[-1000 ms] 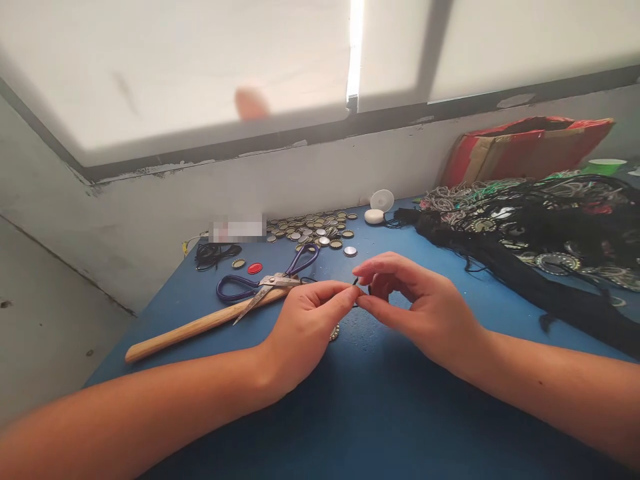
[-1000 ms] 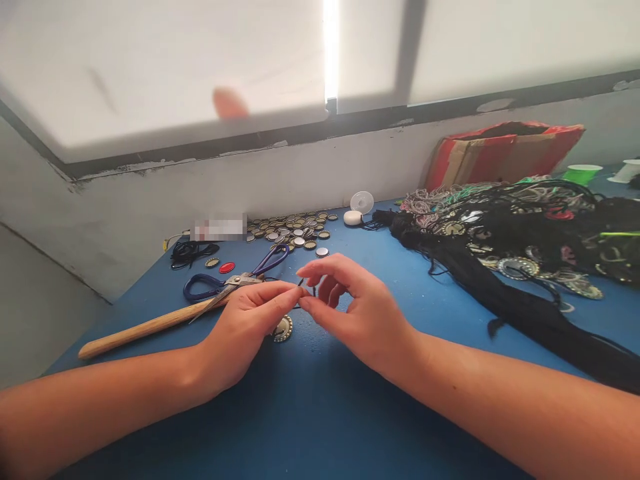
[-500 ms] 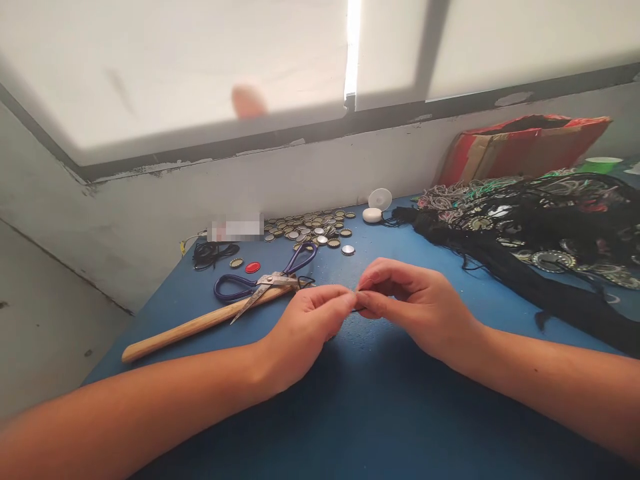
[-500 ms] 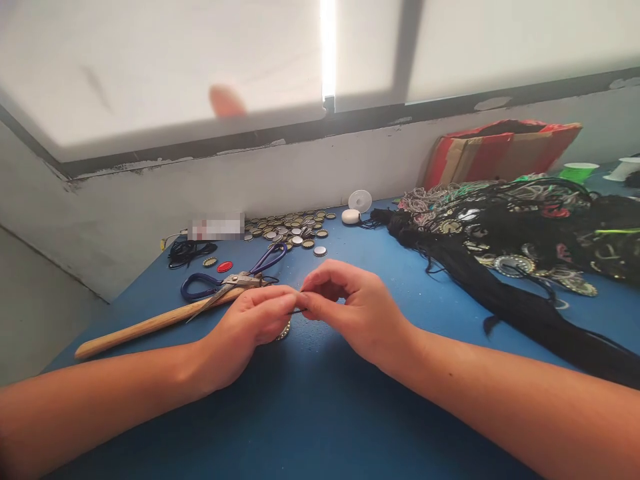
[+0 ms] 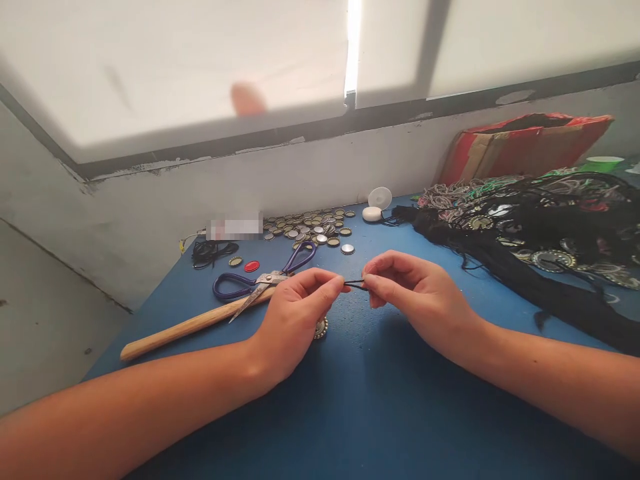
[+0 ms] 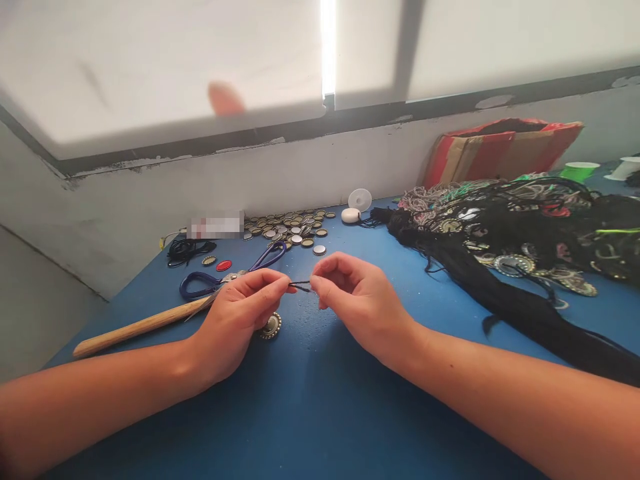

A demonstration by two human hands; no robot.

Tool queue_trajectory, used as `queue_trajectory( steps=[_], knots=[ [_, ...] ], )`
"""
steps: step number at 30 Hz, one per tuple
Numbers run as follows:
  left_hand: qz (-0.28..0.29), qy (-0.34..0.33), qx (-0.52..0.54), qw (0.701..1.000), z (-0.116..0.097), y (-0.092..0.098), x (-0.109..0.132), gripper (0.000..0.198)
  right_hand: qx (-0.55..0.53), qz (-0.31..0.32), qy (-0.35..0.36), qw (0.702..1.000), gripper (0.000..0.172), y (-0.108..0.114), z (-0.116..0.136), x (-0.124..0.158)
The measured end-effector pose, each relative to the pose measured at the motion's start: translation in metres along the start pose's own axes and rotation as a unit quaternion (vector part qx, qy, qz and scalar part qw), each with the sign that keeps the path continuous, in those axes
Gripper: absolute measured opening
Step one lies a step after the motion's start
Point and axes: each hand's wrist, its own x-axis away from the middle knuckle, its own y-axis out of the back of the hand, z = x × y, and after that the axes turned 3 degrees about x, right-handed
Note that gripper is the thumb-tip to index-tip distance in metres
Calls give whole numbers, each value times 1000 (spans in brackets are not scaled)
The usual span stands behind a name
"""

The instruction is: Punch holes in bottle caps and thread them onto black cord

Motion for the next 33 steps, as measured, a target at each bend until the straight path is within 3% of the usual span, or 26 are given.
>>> queue_trajectory(
  steps=[11, 19, 33],
  knots=[
    [-19, -8, -30, 999, -1, 0, 0, 25, 92, 20, 72, 993, 33, -2, -2, 4],
    [-5, -11, -30, 999, -1, 1, 0, 23, 142, -14, 108, 984, 13, -3, -3, 3],
    [-12, -6, -29, 999, 0, 0, -1, 21, 117, -35, 126, 985, 6, -2, -2, 5]
  ],
)
